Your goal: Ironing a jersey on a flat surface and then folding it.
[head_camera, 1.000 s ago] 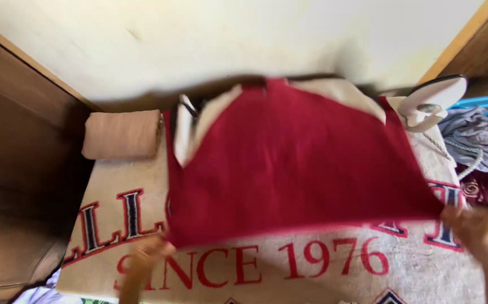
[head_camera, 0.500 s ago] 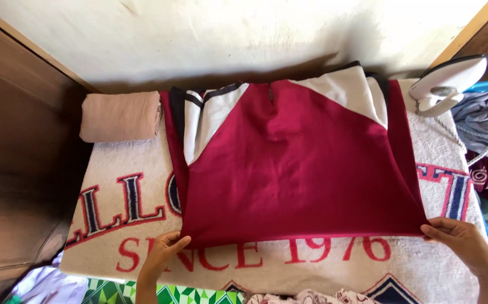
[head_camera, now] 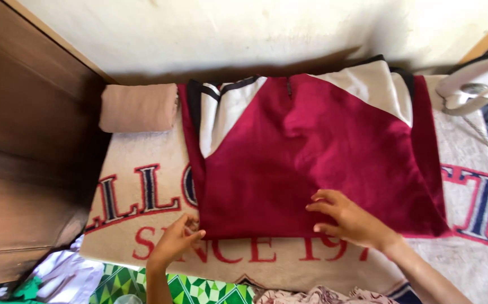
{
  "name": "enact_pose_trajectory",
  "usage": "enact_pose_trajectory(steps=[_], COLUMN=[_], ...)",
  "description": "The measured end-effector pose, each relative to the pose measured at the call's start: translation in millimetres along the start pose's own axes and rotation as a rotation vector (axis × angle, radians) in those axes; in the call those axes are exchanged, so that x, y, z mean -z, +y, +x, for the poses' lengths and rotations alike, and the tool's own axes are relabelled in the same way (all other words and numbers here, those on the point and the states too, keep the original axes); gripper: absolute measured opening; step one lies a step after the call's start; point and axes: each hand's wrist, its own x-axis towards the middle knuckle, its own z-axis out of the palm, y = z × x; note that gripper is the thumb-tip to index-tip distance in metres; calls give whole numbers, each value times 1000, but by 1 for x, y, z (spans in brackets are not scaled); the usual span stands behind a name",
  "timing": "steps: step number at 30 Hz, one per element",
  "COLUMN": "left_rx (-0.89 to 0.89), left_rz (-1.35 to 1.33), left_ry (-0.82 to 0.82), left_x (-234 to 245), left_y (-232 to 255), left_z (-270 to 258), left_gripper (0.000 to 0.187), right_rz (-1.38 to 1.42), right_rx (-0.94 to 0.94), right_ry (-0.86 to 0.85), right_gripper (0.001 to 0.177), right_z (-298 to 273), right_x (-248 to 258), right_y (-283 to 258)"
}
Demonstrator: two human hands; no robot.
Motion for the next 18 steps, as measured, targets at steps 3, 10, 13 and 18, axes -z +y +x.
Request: enact_pose_trajectory(steps=[3,10,13,18], left_rx=[201,-335,-187,93], left_rz=[248,-323,-255,127], left_ry=[49,193,289,397], left_x=[28,68,61,51], left_y=[3,9,19,54], left_z=[33,316,424,454], left_gripper=[35,29,41,49], right_rz=[24,54,152,146], right_rx=[35,-207,-246,-195], right_ry=[-59,313,426,432], right_gripper=[44,21,15,16], right_z=[13,19,15,15], right_x=[3,16,6,12], right_y=[23,97,127,110])
